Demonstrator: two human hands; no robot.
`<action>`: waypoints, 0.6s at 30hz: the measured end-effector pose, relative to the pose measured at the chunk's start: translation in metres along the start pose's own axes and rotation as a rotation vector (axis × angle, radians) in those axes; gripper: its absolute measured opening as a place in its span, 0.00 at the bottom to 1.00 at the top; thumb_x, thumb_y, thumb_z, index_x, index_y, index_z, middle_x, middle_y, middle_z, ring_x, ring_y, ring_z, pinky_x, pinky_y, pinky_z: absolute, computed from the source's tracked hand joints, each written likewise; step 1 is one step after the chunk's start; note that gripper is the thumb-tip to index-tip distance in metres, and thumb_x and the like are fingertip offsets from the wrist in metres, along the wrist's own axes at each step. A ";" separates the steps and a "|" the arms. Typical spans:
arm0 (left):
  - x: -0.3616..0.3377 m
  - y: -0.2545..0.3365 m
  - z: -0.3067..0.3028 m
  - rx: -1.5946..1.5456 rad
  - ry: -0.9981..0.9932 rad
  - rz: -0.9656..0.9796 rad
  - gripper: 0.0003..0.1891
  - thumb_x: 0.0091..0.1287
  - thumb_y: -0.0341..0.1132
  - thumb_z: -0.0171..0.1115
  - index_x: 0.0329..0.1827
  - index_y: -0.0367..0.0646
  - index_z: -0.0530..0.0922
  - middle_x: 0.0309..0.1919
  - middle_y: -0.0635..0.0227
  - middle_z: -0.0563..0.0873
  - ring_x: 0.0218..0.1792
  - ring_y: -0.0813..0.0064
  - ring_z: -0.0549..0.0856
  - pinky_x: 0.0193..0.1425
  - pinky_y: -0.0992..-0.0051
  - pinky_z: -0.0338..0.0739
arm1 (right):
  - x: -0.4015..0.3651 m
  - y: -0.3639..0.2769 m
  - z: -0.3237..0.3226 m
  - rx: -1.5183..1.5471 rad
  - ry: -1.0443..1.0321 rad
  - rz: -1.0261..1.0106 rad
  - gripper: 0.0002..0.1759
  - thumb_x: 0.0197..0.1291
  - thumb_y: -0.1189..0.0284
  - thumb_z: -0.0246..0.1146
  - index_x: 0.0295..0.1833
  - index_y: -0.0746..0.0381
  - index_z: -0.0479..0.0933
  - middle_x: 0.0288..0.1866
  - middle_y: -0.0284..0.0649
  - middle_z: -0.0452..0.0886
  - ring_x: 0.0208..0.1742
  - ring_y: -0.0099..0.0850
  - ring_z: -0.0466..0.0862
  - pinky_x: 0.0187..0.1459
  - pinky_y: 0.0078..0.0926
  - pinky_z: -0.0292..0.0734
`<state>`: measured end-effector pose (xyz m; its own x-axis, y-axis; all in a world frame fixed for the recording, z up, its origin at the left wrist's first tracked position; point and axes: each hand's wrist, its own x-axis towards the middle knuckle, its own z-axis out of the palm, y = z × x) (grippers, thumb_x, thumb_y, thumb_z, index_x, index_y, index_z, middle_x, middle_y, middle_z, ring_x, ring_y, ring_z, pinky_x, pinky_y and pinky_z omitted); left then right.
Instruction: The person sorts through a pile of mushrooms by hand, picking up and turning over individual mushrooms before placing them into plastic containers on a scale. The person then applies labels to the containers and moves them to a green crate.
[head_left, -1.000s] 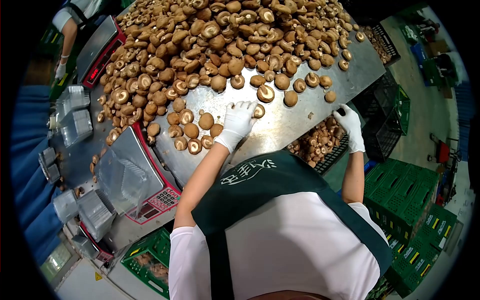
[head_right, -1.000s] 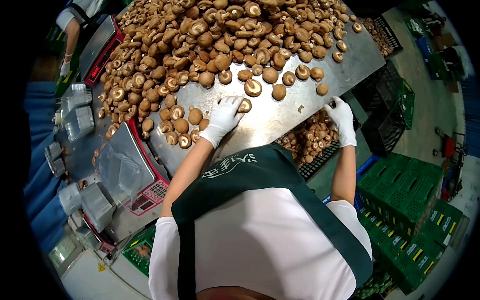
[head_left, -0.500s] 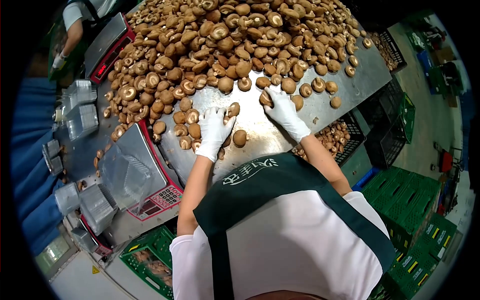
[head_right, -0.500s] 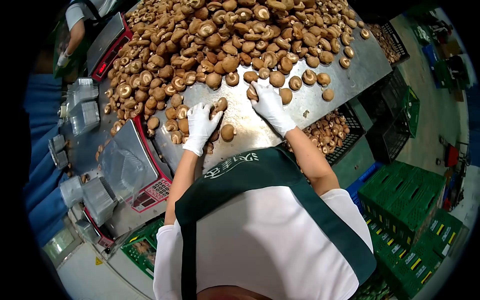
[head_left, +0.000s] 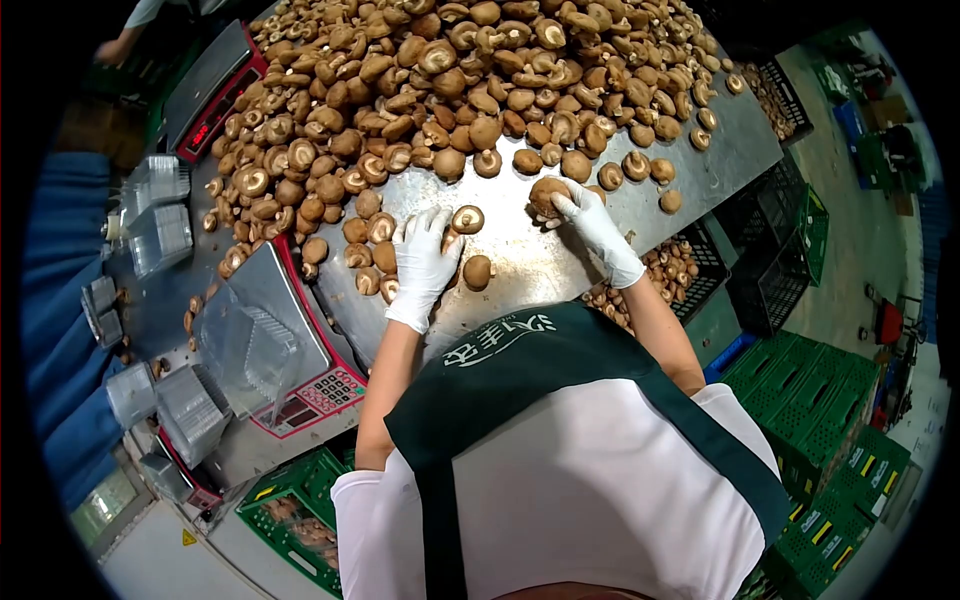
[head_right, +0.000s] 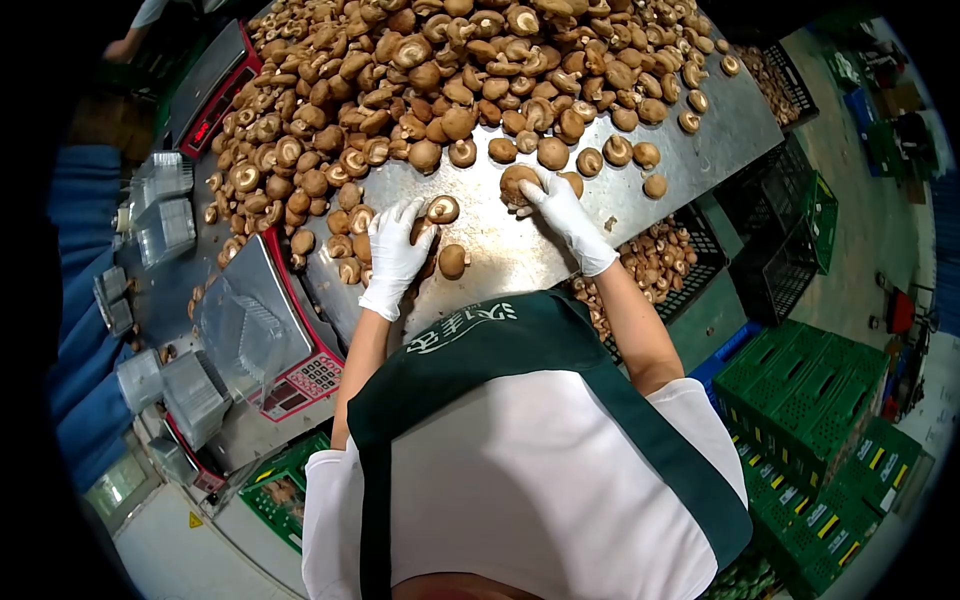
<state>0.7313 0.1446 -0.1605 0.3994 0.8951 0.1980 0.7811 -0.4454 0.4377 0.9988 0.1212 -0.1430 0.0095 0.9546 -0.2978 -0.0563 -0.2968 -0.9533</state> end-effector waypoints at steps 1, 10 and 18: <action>-0.001 0.000 -0.001 -0.013 0.004 -0.004 0.25 0.57 0.41 0.65 0.59 0.47 0.75 0.51 0.61 0.79 0.56 0.61 0.75 0.65 0.60 0.59 | 0.001 0.002 -0.001 -0.001 -0.002 0.000 0.20 0.69 0.70 0.53 0.63 0.69 0.67 0.47 0.43 0.81 0.42 0.29 0.84 0.38 0.21 0.81; -0.009 -0.006 -0.005 -0.076 -0.003 -0.055 0.20 0.58 0.40 0.64 0.55 0.47 0.77 0.53 0.64 0.79 0.58 0.62 0.74 0.65 0.60 0.60 | -0.003 -0.006 -0.013 0.842 -0.082 0.156 0.27 0.67 0.55 0.54 0.58 0.69 0.70 0.56 0.54 0.76 0.49 0.44 0.82 0.48 0.36 0.81; -0.010 -0.009 -0.010 -0.091 0.018 -0.083 0.19 0.58 0.39 0.64 0.53 0.47 0.78 0.52 0.63 0.80 0.56 0.61 0.75 0.63 0.60 0.62 | 0.026 -0.024 -0.011 -0.038 0.200 0.099 0.10 0.59 0.68 0.66 0.40 0.64 0.79 0.28 0.31 0.81 0.22 0.14 0.73 0.28 0.08 0.71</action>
<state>0.7159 0.1400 -0.1577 0.3264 0.9293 0.1729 0.7640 -0.3671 0.5306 1.0112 0.1523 -0.1285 0.2033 0.8977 -0.3909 -0.0296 -0.3934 -0.9189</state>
